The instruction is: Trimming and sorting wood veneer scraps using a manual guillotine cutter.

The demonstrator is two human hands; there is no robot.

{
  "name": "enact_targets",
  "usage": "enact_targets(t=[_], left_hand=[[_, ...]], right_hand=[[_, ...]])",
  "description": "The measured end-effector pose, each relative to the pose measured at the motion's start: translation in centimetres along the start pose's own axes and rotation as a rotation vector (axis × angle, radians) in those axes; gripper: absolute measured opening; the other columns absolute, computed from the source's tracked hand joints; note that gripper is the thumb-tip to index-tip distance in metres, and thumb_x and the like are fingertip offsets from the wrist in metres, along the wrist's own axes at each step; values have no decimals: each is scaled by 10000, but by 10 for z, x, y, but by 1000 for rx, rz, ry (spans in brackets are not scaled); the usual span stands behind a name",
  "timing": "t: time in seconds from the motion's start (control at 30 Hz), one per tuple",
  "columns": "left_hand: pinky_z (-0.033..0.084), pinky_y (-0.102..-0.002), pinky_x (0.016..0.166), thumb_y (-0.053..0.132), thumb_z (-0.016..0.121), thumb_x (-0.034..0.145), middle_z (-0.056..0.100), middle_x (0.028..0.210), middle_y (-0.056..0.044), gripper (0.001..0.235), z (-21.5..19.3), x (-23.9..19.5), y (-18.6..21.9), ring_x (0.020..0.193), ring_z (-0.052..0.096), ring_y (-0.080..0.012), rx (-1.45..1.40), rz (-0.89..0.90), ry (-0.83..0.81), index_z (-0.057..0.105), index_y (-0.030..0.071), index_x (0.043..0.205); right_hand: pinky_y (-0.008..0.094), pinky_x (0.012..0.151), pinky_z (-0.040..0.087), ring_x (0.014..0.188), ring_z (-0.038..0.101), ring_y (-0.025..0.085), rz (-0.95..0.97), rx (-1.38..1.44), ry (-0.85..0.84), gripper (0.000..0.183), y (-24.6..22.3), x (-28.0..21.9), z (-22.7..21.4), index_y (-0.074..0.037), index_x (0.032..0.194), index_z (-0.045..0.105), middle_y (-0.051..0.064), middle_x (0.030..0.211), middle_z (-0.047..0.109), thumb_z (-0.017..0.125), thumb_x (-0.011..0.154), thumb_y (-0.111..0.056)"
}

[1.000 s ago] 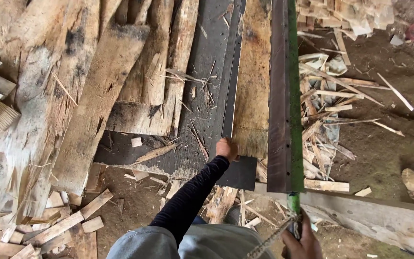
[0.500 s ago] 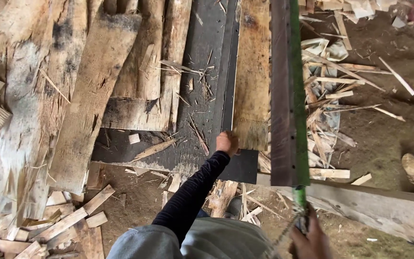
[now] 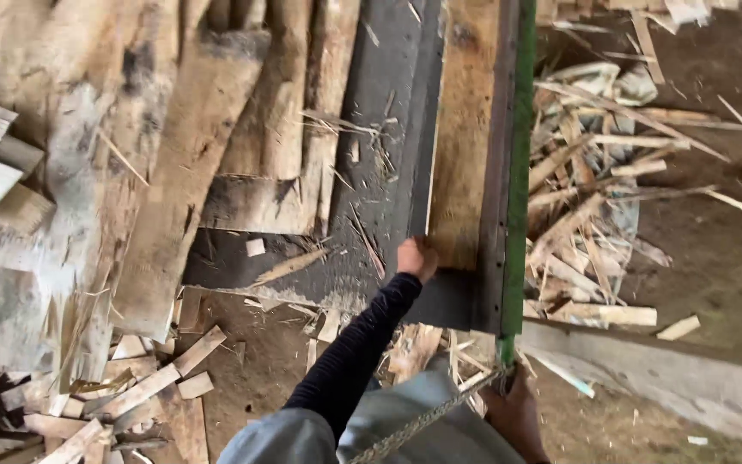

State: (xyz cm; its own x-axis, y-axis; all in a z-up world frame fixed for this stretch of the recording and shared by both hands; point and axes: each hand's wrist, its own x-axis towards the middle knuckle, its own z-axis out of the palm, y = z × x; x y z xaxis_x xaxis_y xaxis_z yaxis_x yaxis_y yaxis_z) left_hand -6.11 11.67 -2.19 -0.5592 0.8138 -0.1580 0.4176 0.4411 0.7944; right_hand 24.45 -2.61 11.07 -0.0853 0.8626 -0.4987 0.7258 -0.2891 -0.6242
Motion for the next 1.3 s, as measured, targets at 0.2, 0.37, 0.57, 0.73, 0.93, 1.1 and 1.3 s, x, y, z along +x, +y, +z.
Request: enact_targets(t=[0.2,0.37,0.57,0.73,0.93,1.1,1.3], left_hand=[[599,-481,714,150,680,808,742,851,-259,228,-22,-17,19,805,731,-411,-115,2,20,767,25,978],[612,-367,454,111,613,950,716,783,-123,194,-48,-15,50,568,728,-223,-544,-259,-177,629,-23,1089],[582,-374,514,114,684,984,701,671,-160,129,-11,-39,-23,570,721,-210,-260,126,-57,723,4,928],[560,-367,473,29,661,888,616,765,-79,80,-9,-103,-26,593,634,-189,-766,-187,-362,618,-31,919],[498,-317,625,27,685,868,617,808,-95,68,13,-106,-33,726,605,-197,-552,-52,-329,653,-29,888],[562,-355,610,75,769,865,725,771,-170,99,-48,-80,46,704,731,-289,-210,35,-253,745,-17,892],[669,-411,503,34,658,918,716,924,-190,154,-38,-60,69,697,761,-331,-680,-459,-448,645,-70,1031]], right_hand=[[477,566,535,585,680,323,246,137,-48,699,-106,-47,-66,-115,1427,440,122,827,712,737,795,-157],[394,560,590,603,706,235,73,86,-64,800,-91,-44,-85,-84,1509,377,123,887,666,732,799,-177],[422,447,515,478,624,255,135,375,-114,1012,-51,-40,-94,-194,1595,360,149,731,601,806,706,-5],[384,443,515,474,625,233,57,412,-83,936,-56,-44,-107,-136,1524,410,133,710,597,773,685,64],[408,419,534,447,632,258,58,357,-89,951,-77,-50,-102,-157,1571,391,138,707,600,756,713,27],[449,404,567,426,625,292,157,349,-94,977,-98,-55,-103,-184,1594,335,129,725,562,776,745,15],[447,406,571,433,638,290,156,406,-147,1005,-98,-53,-110,-150,1605,296,169,683,573,729,711,1]])
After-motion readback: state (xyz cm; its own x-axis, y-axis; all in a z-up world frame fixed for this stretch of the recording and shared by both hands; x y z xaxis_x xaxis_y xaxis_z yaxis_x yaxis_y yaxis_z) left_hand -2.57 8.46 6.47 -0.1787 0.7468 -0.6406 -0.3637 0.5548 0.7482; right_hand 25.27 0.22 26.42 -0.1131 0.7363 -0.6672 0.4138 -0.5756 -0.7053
